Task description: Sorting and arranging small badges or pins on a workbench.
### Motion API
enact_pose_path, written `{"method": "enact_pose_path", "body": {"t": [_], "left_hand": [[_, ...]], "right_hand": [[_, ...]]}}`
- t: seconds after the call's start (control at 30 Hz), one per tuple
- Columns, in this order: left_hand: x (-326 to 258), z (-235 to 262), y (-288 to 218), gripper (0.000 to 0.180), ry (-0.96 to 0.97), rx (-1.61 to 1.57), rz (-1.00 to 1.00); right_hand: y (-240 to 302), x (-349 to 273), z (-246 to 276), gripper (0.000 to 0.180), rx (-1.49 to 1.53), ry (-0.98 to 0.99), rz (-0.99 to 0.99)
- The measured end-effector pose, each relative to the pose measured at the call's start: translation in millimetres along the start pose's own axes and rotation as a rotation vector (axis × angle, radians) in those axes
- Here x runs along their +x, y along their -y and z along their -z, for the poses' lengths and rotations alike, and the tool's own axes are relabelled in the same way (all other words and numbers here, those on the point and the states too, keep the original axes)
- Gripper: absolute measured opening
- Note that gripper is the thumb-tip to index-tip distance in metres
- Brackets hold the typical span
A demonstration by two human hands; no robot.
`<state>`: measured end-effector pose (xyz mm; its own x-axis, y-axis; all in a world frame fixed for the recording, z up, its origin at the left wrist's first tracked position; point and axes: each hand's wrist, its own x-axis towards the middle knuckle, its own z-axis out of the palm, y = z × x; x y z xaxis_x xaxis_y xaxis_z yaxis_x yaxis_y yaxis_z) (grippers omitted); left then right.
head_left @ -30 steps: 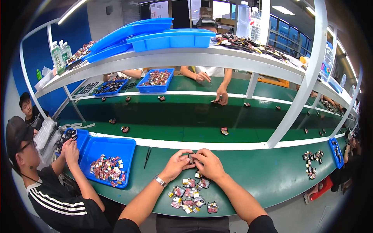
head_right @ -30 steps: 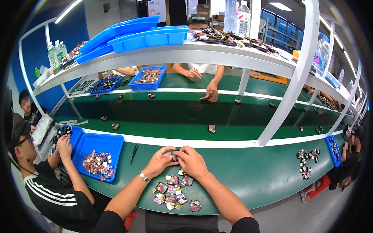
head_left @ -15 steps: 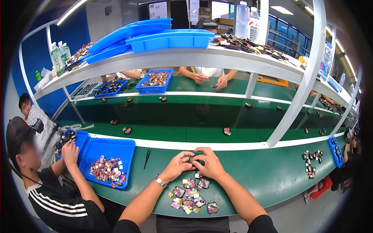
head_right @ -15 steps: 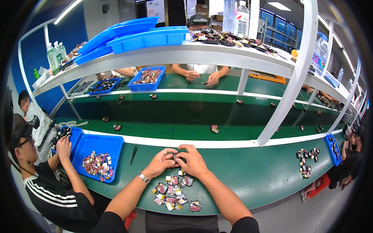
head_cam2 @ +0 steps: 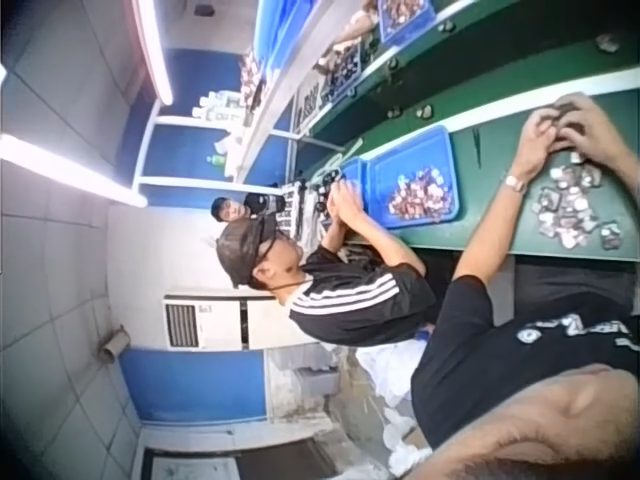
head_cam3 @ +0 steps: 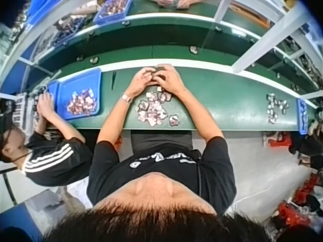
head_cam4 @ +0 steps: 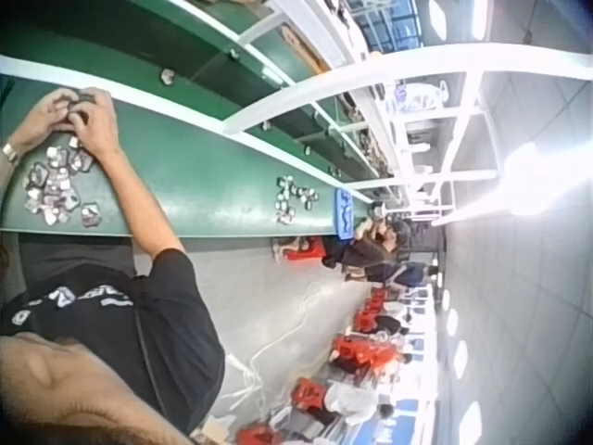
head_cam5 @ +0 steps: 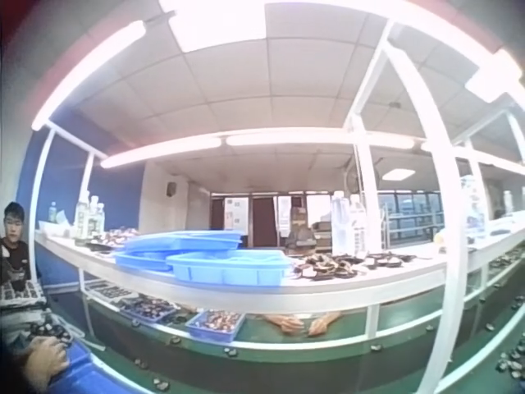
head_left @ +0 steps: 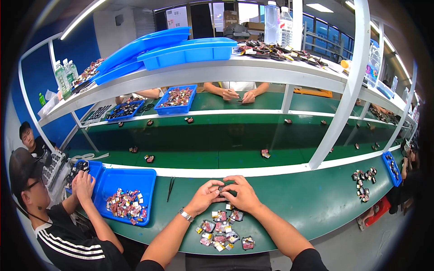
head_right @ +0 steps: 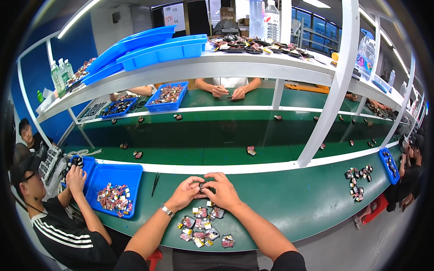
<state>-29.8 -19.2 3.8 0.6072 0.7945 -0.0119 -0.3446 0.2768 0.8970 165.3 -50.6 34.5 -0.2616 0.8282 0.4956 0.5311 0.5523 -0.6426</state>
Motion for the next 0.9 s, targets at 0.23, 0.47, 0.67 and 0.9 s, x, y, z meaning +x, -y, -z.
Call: {"method": "enact_pose_path", "body": {"t": [0.23, 0.47, 0.67, 0.9], "left_hand": [[0.8, -2.2, -1.3, 0.026, -0.001, -0.018, -0.009], [0.9, -2.2, -1.0, 0.023, -0.017, -0.003, -0.011], [-0.7, 3.7, 1.3, 0.025, -0.008, -0.063, -0.066], [0.2, 0.6, 4.1, 0.024, -0.028, -0.026, -0.069]], "right_hand": [[0.6, -3.4, -9.6, 0.013, 0.020, -0.060, -0.021], [-6.7, -5.8, -16.1, 0.015, 0.067, -0.065, -0.049], [3.0, -4.4, -20.8, 0.017, 0.115, -0.106, -0.090], [-3.9, -4.4, -23.4, 0.018, 0.120, -0.110, -0.062]]}}
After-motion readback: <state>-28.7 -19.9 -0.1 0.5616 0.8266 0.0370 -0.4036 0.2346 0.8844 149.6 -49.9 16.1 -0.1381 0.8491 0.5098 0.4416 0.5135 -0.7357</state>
